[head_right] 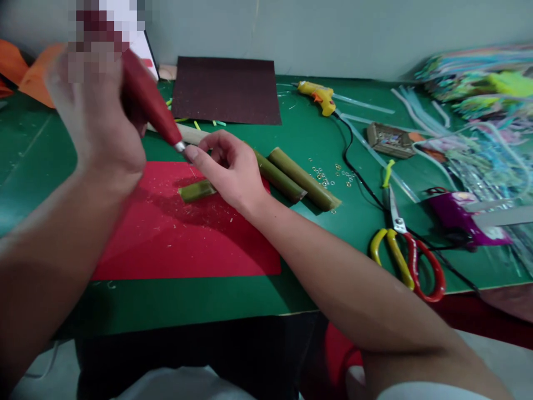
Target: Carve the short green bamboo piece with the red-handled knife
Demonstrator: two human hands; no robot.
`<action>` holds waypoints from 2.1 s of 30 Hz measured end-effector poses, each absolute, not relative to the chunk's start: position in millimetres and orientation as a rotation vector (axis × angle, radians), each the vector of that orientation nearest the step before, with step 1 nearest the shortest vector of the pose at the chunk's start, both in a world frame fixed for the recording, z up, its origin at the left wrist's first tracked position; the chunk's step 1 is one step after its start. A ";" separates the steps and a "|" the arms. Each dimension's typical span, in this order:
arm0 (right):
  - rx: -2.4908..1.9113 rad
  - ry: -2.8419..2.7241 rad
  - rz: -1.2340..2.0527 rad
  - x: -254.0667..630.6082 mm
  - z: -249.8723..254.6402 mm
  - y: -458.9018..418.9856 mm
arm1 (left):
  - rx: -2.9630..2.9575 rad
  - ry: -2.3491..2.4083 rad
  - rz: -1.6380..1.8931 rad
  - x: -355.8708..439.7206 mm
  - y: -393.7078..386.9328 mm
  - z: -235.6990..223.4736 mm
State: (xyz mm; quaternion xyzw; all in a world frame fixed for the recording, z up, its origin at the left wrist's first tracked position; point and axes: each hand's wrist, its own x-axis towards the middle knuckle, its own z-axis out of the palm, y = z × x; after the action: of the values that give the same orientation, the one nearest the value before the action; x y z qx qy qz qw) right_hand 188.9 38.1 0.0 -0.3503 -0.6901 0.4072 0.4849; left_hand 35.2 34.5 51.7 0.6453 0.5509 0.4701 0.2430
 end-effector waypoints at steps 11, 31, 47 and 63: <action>-0.887 -2.193 0.521 215.3 27.7 41.0 | 1.080 1.379 1.813 22.1 35.9 20.9; -0.787 -2.657 0.378 223.3 14.8 45.4 | 1.290 1.361 1.645 32.6 22.6 14.7; -0.957 -2.631 0.480 206.3 9.1 30.8 | 1.254 1.424 1.665 34.3 21.8 14.0; -1.102 -2.678 0.468 197.2 13.4 21.7 | 1.201 1.490 1.579 38.9 27.6 15.3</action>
State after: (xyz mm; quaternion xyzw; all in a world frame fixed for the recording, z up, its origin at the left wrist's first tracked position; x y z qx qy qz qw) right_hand 197.2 21.7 13.4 -0.3737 -0.9079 0.1587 0.1040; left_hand 38.9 27.6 15.3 0.4578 0.5682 0.6020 0.3242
